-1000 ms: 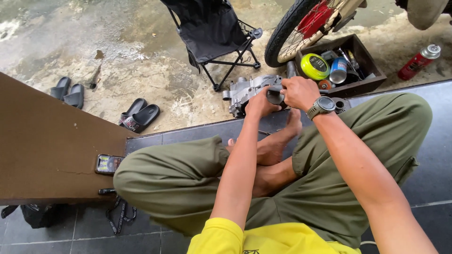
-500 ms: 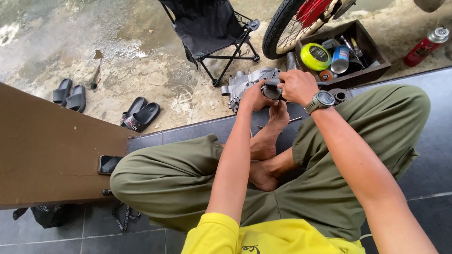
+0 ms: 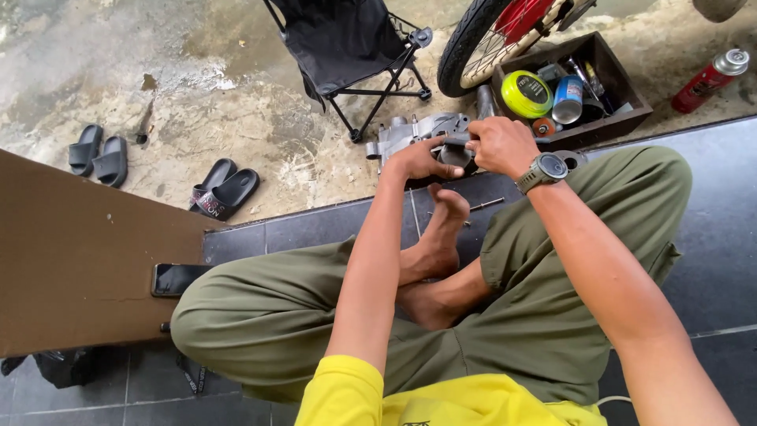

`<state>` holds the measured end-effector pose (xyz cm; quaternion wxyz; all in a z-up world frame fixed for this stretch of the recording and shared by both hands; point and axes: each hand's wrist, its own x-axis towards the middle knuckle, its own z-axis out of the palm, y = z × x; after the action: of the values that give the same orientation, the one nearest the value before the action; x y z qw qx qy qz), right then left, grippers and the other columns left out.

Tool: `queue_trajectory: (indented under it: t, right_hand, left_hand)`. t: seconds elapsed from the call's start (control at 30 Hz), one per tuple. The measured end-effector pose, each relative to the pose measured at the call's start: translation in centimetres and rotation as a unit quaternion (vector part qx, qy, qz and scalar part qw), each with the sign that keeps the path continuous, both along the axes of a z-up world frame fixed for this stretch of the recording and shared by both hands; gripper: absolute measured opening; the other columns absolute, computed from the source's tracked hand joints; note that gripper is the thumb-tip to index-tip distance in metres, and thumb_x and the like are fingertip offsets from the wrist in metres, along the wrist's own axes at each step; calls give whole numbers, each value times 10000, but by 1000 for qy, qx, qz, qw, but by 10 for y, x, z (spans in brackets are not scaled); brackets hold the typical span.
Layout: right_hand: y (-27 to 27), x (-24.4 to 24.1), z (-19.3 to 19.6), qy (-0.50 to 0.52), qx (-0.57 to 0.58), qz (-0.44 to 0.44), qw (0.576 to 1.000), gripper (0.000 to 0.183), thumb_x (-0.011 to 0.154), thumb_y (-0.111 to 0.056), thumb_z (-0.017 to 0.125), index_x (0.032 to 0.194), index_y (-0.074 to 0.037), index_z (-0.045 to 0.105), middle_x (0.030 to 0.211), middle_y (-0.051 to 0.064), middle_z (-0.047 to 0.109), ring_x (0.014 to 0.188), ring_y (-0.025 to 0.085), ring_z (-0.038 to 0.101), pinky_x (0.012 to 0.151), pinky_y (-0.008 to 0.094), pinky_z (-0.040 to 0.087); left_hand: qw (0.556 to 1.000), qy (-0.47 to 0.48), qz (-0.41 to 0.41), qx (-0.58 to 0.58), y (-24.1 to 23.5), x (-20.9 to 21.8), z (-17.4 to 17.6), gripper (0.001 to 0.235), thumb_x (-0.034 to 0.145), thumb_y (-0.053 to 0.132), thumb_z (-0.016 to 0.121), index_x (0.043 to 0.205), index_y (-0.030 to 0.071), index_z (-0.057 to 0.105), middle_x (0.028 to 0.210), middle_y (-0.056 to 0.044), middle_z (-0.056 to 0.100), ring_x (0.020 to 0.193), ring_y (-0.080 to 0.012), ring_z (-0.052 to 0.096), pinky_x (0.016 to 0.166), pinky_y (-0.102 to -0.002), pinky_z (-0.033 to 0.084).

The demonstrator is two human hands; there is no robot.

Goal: The person sits on the floor and uses a screwdriver to loosen and remove bolts from a metallic engine casing. They then detach a cylindrical component from the main assembly and continue to manipulate the parts with the tool.

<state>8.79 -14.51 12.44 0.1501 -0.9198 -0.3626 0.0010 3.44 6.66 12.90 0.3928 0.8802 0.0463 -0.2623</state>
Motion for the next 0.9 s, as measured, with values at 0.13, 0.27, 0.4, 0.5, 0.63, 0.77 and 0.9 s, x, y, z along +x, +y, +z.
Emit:
queue_trajectory:
  t: [0.13, 0.27, 0.4, 0.5, 0.63, 0.77, 0.9]
  right_hand:
    - [-1, 3, -14, -17, 13, -3, 1000, 223, 995, -337, 655, 891, -140, 661, 752, 100, 633, 740, 379, 685, 630, 511, 548]
    - [0, 5, -24, -23, 24, -13, 999, 211, 980, -357, 653, 880, -172, 654, 758, 72, 622, 762, 360, 682, 674, 505, 542]
    - [-2, 0, -22, -8, 58, -15, 998, 207, 1010, -331, 633, 889, -163, 655, 773, 65, 601, 769, 350, 676, 718, 480, 519]
    - [-5, -2, -31, 10, 103, -5, 995, 158, 1013, -292, 645, 954, -148, 673, 808, 108, 636, 784, 406, 681, 729, 538, 529]
    - [-4, 1, -37, 5, 97, 0, 995, 174, 1010, -326, 648, 947, -164, 671, 812, 93, 625, 777, 395, 677, 729, 532, 520]
    - [-5, -4, -37, 8, 114, 1, 993, 163, 1022, -306, 637, 967, -155, 667, 805, 104, 600, 774, 409, 663, 730, 546, 508]
    - [-6, -13, -24, 36, 151, 9, 988, 212, 1102, -281, 595, 1004, -107, 668, 807, 101, 588, 712, 376, 644, 751, 549, 504]
  left_hand:
    - [1000, -11, 11, 2, 2, 11, -21, 897, 700, 696, 864, 1476, 372, 552, 1373, -160, 684, 1346, -405, 582, 1135, -569, 445]
    - [999, -33, 22, -5, -1, 7, -37, 898, 660, 677, 898, 1449, 424, 551, 1301, -145, 716, 1303, -393, 613, 1132, -543, 459]
    - [994, -64, 52, -72, -7, -12, -33, 911, 709, 581, 917, 1493, 374, 502, 1348, -179, 685, 1341, -433, 574, 1137, -599, 443]
    - [991, -100, 63, -55, -10, -17, -49, 895, 726, 567, 897, 1498, 402, 477, 1340, -160, 690, 1298, -441, 600, 1102, -584, 491]
    - [988, -118, 82, -57, -16, -23, -44, 859, 739, 524, 893, 1485, 358, 501, 1321, -173, 699, 1280, -455, 610, 1090, -588, 502]
    - [985, -129, 101, -56, -23, -30, -41, 827, 768, 528, 852, 1484, 346, 479, 1317, -196, 687, 1265, -462, 615, 1061, -589, 527]
    - [972, -162, 137, -99, -34, -36, -38, 766, 831, 368, 831, 1497, 272, 465, 1337, -237, 641, 1274, -511, 588, 1041, -674, 513]
